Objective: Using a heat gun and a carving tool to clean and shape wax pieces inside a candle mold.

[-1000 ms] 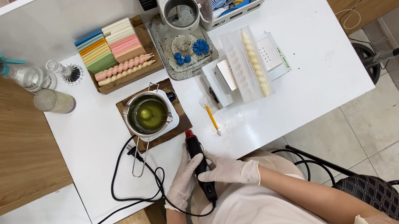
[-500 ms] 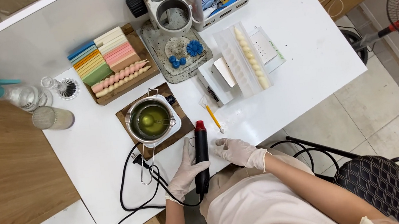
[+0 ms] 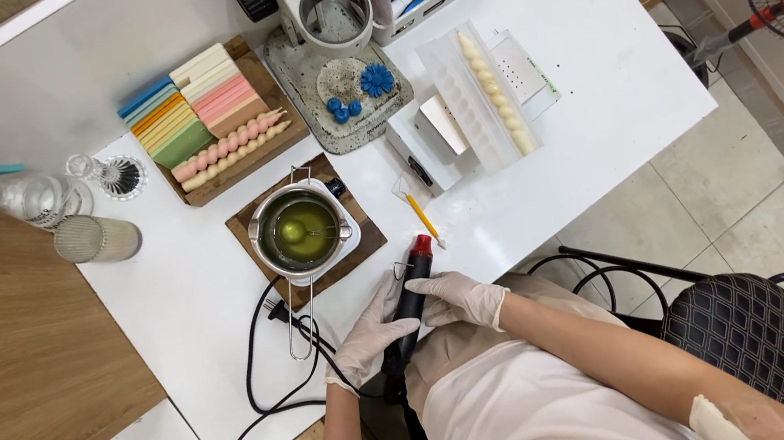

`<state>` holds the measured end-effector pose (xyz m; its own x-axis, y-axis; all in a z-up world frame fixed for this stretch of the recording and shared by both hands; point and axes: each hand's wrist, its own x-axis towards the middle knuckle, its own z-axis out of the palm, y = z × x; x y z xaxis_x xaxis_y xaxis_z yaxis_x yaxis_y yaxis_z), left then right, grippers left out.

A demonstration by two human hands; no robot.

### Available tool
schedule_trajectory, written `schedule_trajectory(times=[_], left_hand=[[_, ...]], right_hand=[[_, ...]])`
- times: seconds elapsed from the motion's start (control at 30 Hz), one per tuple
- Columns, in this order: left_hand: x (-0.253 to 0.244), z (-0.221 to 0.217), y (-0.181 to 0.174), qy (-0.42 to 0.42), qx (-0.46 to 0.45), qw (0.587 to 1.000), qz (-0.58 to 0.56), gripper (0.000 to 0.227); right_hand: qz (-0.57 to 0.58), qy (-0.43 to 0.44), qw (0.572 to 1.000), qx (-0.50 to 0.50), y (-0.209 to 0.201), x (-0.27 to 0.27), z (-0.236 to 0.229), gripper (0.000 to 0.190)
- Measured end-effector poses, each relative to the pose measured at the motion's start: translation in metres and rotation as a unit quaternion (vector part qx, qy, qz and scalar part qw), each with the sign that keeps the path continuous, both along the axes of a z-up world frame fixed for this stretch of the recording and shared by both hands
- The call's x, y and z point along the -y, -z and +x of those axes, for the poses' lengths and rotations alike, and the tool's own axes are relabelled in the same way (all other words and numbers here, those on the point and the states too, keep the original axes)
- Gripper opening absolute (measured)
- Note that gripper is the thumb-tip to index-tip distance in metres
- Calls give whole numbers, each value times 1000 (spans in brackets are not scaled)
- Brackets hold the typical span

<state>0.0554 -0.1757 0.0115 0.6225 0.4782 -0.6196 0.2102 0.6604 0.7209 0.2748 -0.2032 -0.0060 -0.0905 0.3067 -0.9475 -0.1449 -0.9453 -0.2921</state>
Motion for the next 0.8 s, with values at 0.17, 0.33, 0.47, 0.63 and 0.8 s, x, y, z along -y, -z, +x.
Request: schedule_trajectory(times=[0.17,0.33,0.47,0.63,0.8], left_hand=[[6,-12,19,-29,67,997,-9,97],[15,-36,49,-171,117,961,-185,63],[45,-71,85,-328,241,828,-387,50],[52,-87,0,-168,-127,932,-296,48],[47,-108,-42,-165,-279,910,-258,49]], right_hand=[[-18,30,999,-41,23,5,-2,52],[44,33,996,-69,39,-6,-1,47],[29,16,999,8,34,-23,-4,46],[27,-4,999,24,58,-24,-8,46],[19,-15,998,52,89,-13,-31,43]])
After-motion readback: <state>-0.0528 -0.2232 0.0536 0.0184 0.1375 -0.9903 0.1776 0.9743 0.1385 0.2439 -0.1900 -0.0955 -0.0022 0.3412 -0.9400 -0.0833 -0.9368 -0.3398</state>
